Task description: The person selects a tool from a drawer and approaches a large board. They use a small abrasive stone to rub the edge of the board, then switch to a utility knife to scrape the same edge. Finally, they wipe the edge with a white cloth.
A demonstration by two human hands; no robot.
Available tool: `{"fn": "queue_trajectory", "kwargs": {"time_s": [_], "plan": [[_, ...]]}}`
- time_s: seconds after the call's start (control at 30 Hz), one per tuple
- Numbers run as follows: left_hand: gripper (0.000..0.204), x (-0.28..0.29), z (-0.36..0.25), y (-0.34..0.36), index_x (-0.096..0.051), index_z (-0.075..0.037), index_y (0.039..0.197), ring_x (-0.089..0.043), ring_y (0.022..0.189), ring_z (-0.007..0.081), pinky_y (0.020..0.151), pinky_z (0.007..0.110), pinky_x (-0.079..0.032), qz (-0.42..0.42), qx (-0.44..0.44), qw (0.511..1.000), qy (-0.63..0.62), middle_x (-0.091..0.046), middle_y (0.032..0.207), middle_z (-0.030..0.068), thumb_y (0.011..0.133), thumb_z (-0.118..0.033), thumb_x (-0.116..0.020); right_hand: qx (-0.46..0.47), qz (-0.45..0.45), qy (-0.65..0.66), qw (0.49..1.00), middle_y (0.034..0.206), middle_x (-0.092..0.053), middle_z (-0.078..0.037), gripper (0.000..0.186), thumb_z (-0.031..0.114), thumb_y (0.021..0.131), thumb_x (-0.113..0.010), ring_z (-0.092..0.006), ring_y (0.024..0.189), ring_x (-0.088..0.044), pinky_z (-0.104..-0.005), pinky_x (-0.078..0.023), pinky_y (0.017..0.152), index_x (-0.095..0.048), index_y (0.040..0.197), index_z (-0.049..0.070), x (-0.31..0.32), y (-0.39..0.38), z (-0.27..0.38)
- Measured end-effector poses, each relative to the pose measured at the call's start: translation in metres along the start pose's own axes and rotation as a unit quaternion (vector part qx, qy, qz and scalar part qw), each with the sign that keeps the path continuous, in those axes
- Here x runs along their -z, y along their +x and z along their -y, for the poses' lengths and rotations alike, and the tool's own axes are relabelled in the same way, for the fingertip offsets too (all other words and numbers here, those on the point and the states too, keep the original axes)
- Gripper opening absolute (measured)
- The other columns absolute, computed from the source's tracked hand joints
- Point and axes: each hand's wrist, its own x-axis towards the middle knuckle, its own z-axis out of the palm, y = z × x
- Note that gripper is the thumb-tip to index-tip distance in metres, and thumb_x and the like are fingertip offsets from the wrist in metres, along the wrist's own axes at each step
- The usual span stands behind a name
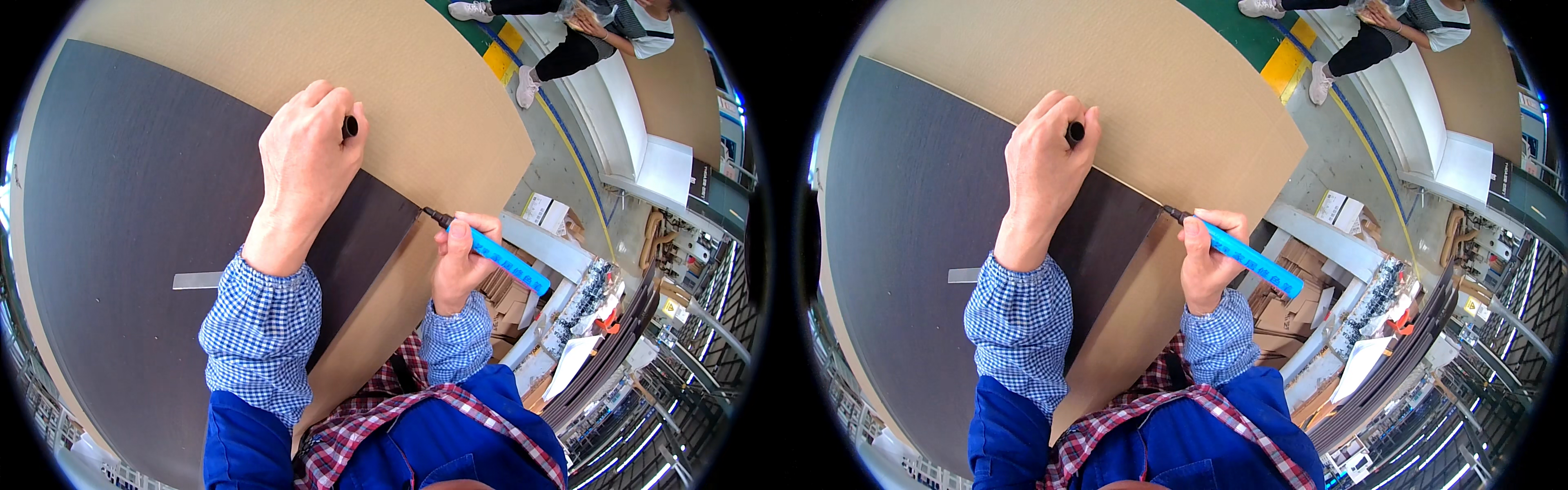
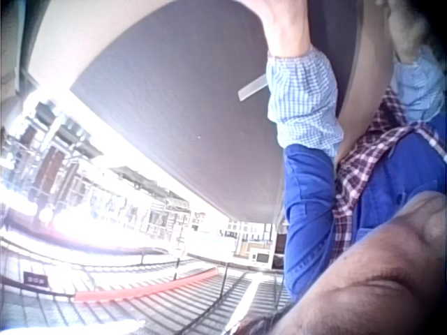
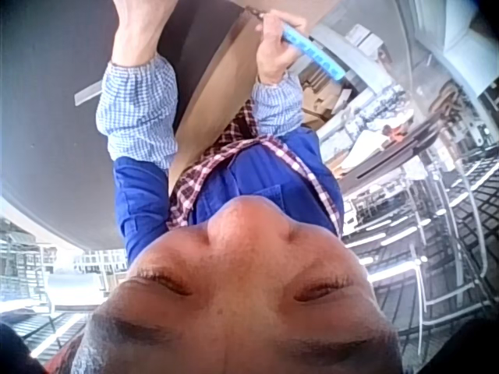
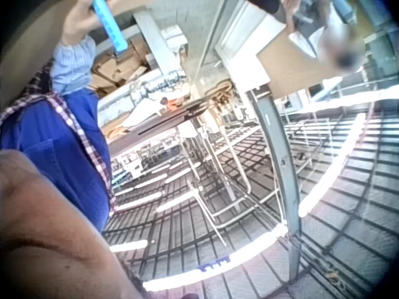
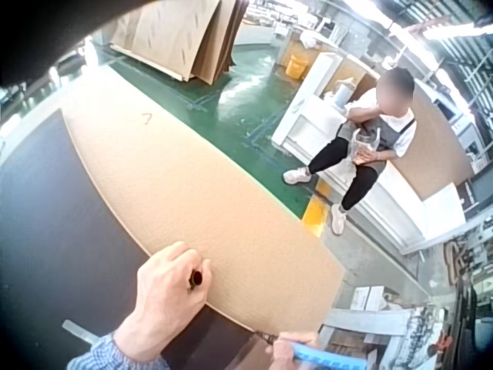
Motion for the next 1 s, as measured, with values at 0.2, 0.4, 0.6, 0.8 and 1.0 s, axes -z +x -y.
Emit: {"fn": "queue_trajectory", "kwargs": {"time_s": [0.2, 0.4, 0.6, 0.8, 1.0], "plan": [[0.018, 0.0003, 0.0, 0.0003, -0.053, -0.003, 0.067, -0.056, 0.065, 0.0267, 0.058, 0.036, -0.047, 0.007, 0.001, 1.0, 0.006, -0.051, 0.068, 0.009, 0.079, -0.01, -0.065, -0.008, 0.003, -0.001, 1.0, 0.075, -0.059, -0.007, 0.02, 0.01, 0.085, -0.069, -0.01, 0.059, -0.056, -0.0213, -0.046, 0.055, -0.054, 0.093, -0.001, 0.0003, -0.001, 0.0017], [0.017, 0.0003, 0.0005, 0.0002, -0.054, -0.004, 0.067, -0.057, 0.066, 0.027, 0.059, 0.036, -0.047, -0.002, 0.008, 1.0, -0.005, -0.052, 0.069, 0.0087, 0.079, -0.011, -0.065, -0.007, 0.003, -0.003, 1.0, 0.075, -0.059, -0.006, 0.019, 0.011, 0.085, -0.068, -0.0098, 0.058, -0.056, -0.0209, -0.046, 0.054, -0.054, 0.092, 0.0, 0.0, -0.0015, -0.0002], [0.017, -0.0006, -0.0016, 0.0008, -0.054, -0.003, 0.068, -0.057, 0.066, 0.027, 0.059, 0.036, -0.047, -0.001, 0.002, 1.0, 0.0, -0.053, 0.07, 0.0089, 0.079, -0.011, -0.065, -0.006, 0.009, -0.016, 1.0, 0.074, -0.059, -0.006, 0.02, 0.011, 0.085, -0.069, -0.0091, 0.058, -0.056, -0.0202, -0.045, 0.054, -0.054, 0.092, 0.0, 0.0004, -0.0014, 0.0038], [0.019, -0.0009, 0.0018, -0.0002, -0.053, -0.003, 0.07, -0.051, 0.054, 0.0217, 0.052, 0.033, -0.043, -0.008, -0.014, 1.0, 0.0, -0.052, 0.069, 0.0079, 0.081, -0.011, -0.066, 0.003, -0.001, -0.007, 1.0, 0.073, -0.059, -0.005, 0.02, 0.011, 0.085, -0.069, -0.0089, 0.057, -0.056, -0.0202, -0.045, 0.054, -0.055, 0.092, 0.0, 0.0004, -0.0002, 0.0012], [0.018, -0.0006, 0.0017, -0.0002, -0.054, -0.003, 0.071, -0.051, 0.053, 0.021, 0.052, 0.032, -0.043, -0.006, -0.011, 1.0, 0.003, -0.052, 0.069, 0.0079, 0.082, -0.011, -0.066, 0.009, -0.008, -0.024, 1.0, 0.071, -0.058, -0.004, 0.021, 0.013, 0.085, -0.069, -0.009, 0.057, -0.056, -0.0203, -0.045, 0.054, -0.055, 0.092, 0.0, -0.0005, 0.0007, 0.0024]]}}
